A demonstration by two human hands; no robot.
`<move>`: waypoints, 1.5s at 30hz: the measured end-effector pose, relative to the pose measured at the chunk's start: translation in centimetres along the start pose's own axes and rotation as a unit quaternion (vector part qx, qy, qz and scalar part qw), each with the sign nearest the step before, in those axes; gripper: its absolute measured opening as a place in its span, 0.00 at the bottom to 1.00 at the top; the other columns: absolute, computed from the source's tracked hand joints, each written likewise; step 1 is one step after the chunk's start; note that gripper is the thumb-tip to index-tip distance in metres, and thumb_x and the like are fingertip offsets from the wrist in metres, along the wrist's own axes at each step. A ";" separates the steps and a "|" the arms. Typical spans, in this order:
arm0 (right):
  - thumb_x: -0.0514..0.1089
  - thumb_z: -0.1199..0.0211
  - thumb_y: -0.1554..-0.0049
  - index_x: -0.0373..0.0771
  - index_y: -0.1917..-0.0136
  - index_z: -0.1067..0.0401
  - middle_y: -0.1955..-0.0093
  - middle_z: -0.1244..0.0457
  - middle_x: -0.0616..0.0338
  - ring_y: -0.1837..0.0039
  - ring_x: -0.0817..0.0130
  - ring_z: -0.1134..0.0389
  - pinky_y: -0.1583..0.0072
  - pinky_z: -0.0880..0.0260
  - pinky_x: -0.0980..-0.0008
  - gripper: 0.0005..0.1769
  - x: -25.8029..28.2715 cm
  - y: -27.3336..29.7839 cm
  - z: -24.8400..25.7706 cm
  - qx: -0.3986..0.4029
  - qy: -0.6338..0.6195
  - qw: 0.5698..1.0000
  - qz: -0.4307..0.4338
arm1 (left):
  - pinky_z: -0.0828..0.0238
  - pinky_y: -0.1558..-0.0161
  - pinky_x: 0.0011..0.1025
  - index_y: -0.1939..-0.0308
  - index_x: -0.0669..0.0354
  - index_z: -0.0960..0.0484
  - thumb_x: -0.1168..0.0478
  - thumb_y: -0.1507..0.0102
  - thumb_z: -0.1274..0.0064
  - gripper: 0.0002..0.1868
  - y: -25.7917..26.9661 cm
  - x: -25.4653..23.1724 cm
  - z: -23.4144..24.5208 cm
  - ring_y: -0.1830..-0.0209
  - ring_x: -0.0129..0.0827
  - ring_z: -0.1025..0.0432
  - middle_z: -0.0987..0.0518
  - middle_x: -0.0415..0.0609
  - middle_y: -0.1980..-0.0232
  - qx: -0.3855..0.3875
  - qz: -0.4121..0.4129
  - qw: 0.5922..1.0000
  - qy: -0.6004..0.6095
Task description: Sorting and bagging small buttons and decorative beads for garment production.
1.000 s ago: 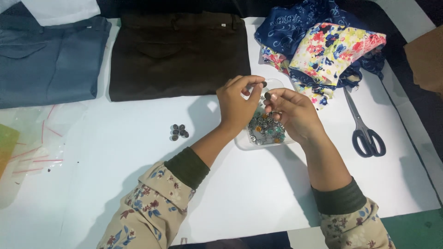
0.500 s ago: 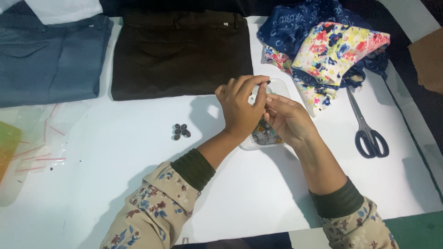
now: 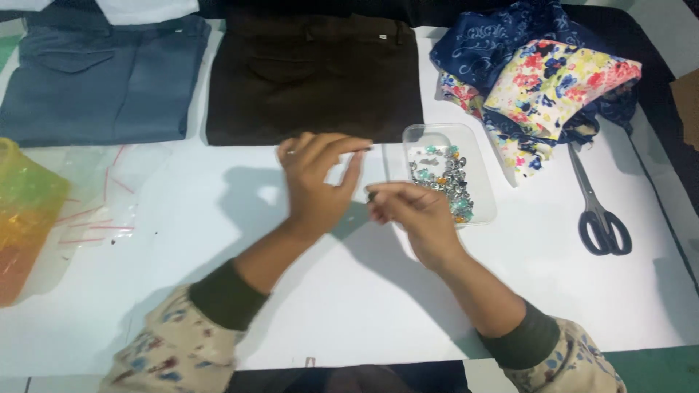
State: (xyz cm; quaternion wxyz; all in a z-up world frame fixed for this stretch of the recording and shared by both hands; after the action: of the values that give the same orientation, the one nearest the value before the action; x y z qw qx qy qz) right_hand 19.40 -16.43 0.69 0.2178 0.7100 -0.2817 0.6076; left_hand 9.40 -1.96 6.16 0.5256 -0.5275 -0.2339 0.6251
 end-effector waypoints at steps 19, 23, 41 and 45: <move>0.38 0.30 0.45 0.39 0.53 0.19 0.62 0.30 0.54 0.61 0.66 0.30 0.58 0.27 0.71 0.06 -3.1 -0.9 -6.8 0.023 0.358 0.929 0.097 | 0.39 0.45 0.41 0.53 0.39 0.17 0.59 0.44 0.39 0.15 8.2 6.6 6.3 0.66 0.30 0.24 0.15 0.29 0.68 0.286 0.252 0.924 -0.036; 0.38 0.31 0.45 0.40 0.52 0.19 0.63 0.32 0.56 0.61 0.68 0.32 0.59 0.29 0.71 0.06 -3.0 -0.8 -6.9 0.010 0.360 0.926 0.112 | 0.39 0.46 0.45 0.53 0.45 0.17 0.61 0.42 0.38 0.14 8.1 6.7 6.4 0.66 0.34 0.25 0.17 0.34 0.69 0.286 0.239 0.927 -0.049; 0.35 0.32 0.46 0.38 0.58 0.24 0.67 0.39 0.58 0.65 0.64 0.34 0.64 0.32 0.70 0.02 -4.4 3.9 -24.2 0.164 0.337 0.756 0.537 | 0.30 0.60 0.35 0.57 0.47 0.14 0.65 0.48 0.32 0.16 6.8 18.9 22.3 0.68 0.39 0.27 0.18 0.38 0.66 0.030 0.109 0.978 -0.176; 0.38 0.31 0.47 0.37 0.57 0.26 0.65 0.40 0.57 0.61 0.60 0.34 0.62 0.32 0.66 0.05 -6.3 1.4 -29.0 0.161 0.358 0.780 0.487 | 0.28 0.59 0.33 0.56 0.51 0.14 0.68 0.47 0.33 0.16 8.4 21.7 25.9 0.64 0.38 0.25 0.19 0.41 0.60 0.052 0.179 0.950 -0.251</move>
State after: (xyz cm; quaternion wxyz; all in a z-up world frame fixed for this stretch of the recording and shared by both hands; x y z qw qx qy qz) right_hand -3.66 2.26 -0.70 -0.1396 0.2346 -0.3897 0.8796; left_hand -15.13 21.61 -1.32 0.3562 -0.3588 -0.2269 0.8324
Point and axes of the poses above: each hand's wrist, its own y-axis away from the middle knuckle, its own z-axis out of the back of the hand, x = y × z, the point moved 3 cm from there along -y, towards the middle knuckle
